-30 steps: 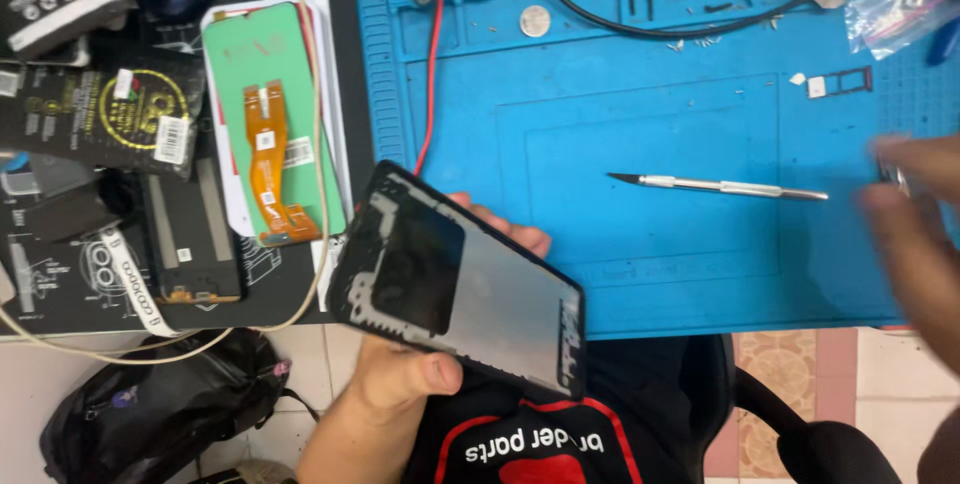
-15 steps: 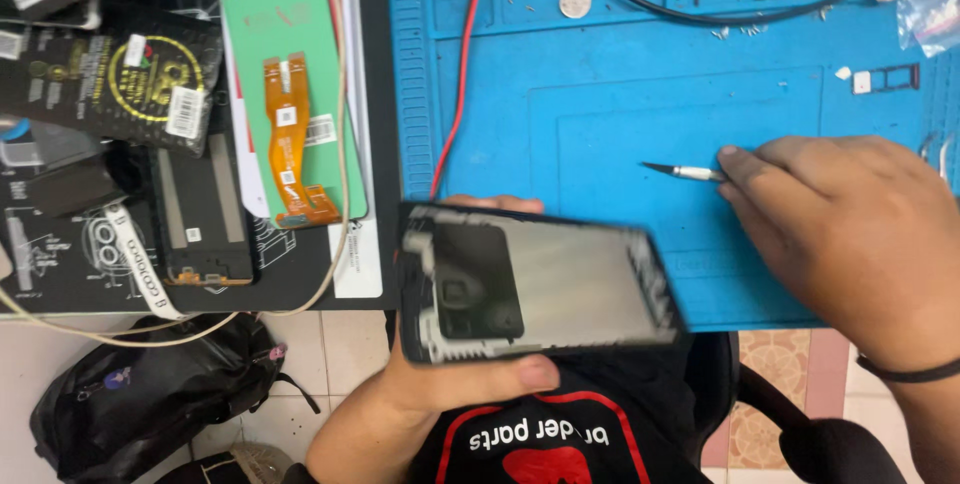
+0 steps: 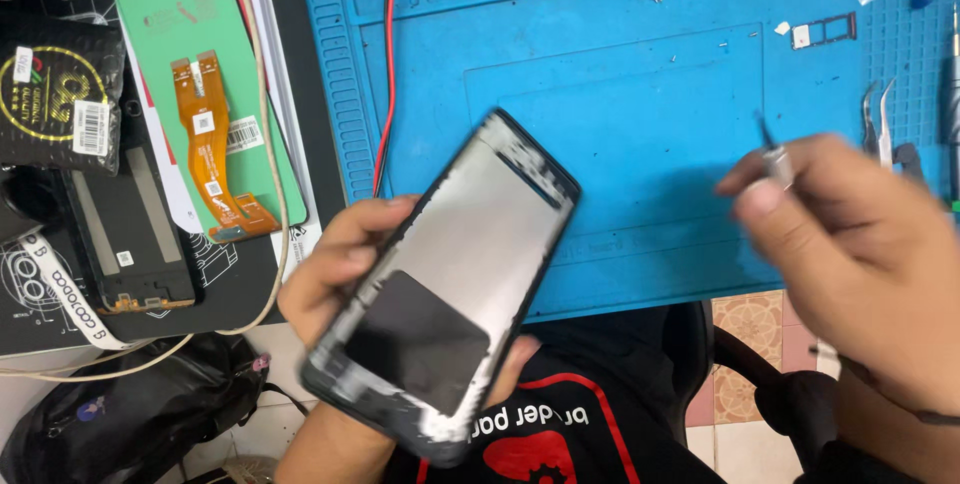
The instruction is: The person holds a phone frame with the screen removed and uses a small blade to scrape old adhesive residue from its edges. They rotate the frame to reach different sides, then press adhesive material onto the frame's inner edge by hand.
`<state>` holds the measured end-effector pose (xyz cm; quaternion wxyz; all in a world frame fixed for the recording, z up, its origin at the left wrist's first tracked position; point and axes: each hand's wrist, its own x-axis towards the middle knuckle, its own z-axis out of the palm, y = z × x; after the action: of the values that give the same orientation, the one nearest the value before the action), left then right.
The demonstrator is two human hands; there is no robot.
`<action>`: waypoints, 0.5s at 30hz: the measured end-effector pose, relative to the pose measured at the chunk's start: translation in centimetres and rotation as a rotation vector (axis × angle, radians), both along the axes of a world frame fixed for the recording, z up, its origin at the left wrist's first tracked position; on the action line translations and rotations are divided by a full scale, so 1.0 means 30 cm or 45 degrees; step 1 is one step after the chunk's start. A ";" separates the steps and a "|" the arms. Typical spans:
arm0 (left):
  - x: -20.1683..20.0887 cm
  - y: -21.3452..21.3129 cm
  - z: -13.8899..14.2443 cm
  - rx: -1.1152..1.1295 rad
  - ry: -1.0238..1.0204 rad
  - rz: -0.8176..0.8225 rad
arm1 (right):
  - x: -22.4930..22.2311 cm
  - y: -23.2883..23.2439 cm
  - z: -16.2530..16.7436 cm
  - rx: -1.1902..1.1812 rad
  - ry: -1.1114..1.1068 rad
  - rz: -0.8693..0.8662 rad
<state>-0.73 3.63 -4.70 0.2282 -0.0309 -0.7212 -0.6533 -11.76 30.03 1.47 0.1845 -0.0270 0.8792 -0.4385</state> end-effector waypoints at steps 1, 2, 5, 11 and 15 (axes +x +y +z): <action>-0.007 0.011 0.002 -0.082 0.040 0.042 | 0.002 -0.011 -0.009 -0.050 -0.127 0.060; -0.016 0.027 0.000 -0.162 0.080 0.087 | 0.003 -0.022 -0.021 -0.100 -0.256 0.119; -0.038 0.086 -0.024 -0.399 0.231 0.147 | 0.022 -0.064 -0.085 -0.526 -0.574 0.259; -0.010 0.095 -0.068 -0.367 0.230 -0.071 | 0.028 -0.135 -0.118 -0.588 -0.571 0.126; 0.032 0.071 -0.076 -0.361 0.142 -0.263 | -0.003 -0.193 -0.088 -0.354 -0.295 0.092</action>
<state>0.22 5.77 -6.99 0.1928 -0.1729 -0.7852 -0.5625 -11.84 24.22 -1.17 0.2948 -0.0330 0.7815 -0.5489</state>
